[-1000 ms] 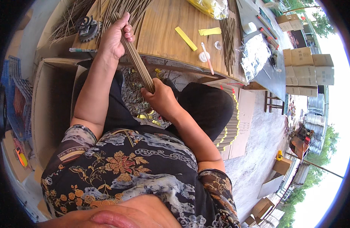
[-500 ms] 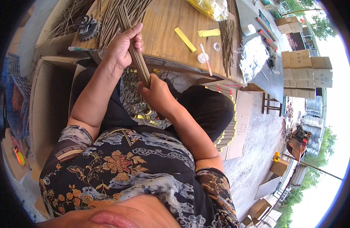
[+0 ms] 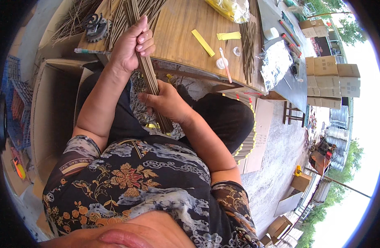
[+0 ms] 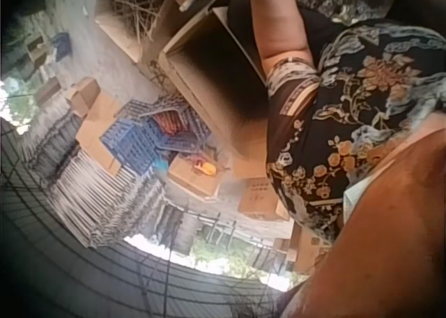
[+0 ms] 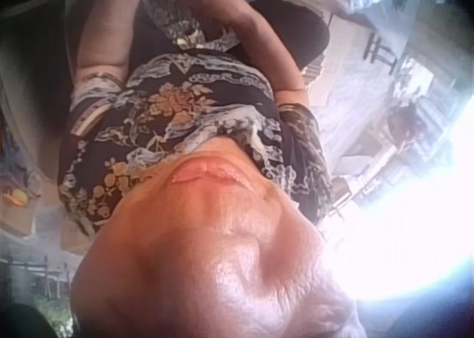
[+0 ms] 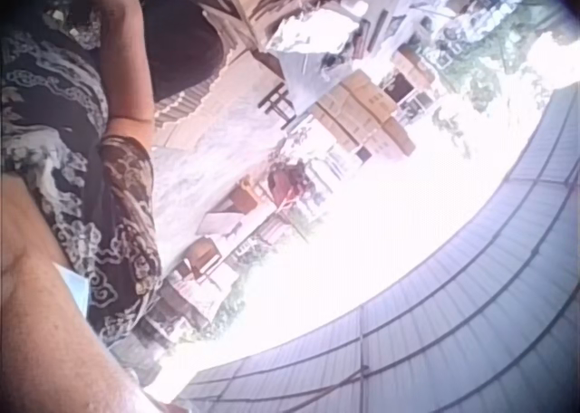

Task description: The person sits at a table and bundles thin wooden sticks together. They wrap yellow tape around the ends of the bundles, apply glue with a small stick, and place the finished bundles into a cardboard box. The person repeatedly gathers sticks, aligns them, and secures them with tape.

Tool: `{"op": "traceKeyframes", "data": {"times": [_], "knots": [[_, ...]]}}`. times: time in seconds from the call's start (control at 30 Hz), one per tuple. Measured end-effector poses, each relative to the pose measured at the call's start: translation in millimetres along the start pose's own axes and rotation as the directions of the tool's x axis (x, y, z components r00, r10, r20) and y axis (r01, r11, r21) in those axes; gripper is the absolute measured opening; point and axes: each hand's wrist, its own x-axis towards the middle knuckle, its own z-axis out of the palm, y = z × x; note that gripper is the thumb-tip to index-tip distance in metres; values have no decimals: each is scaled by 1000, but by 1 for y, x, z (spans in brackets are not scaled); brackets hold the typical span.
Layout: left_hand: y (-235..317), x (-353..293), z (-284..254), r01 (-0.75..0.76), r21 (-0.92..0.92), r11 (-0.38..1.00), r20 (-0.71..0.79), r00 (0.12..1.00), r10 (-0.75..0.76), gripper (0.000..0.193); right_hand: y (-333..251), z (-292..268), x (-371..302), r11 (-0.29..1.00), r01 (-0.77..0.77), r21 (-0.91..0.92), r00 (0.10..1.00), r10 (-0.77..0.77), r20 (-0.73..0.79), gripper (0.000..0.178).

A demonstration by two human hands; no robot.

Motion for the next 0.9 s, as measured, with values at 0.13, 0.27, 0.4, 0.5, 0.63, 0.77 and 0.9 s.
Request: {"op": "traceKeyframes", "data": {"times": [0.13,0.27,0.4,0.5,0.63,0.77,0.9], "knots": [[-2,2,-4,12,-42,999,62,998,-9,26,-7,-5,1,925,-135,356,971,52,235,20],[-8,0,4,-49,145,988,-312,945,93,24,2,8,13,960,86,-266,972,-140,-190,23],[-1,3,-6,-24,-35,999,-31,999,23,25,-11,4,3,990,-54,128,996,45,75,27],[3,4,-7,21,-136,991,167,986,2,27,-10,-3,1,848,-226,480,929,39,368,28],[-8,2,-7,-2,125,992,-153,988,21,21,-14,4,8,999,-8,41,1000,8,-16,26],[-15,-7,8,-5,85,996,-105,994,14,22,-5,-3,17,975,124,-182,982,-147,-121,24],[-7,-5,2,50,-61,997,67,997,-46,26,-15,-7,11,954,-83,289,980,26,195,22]]}}
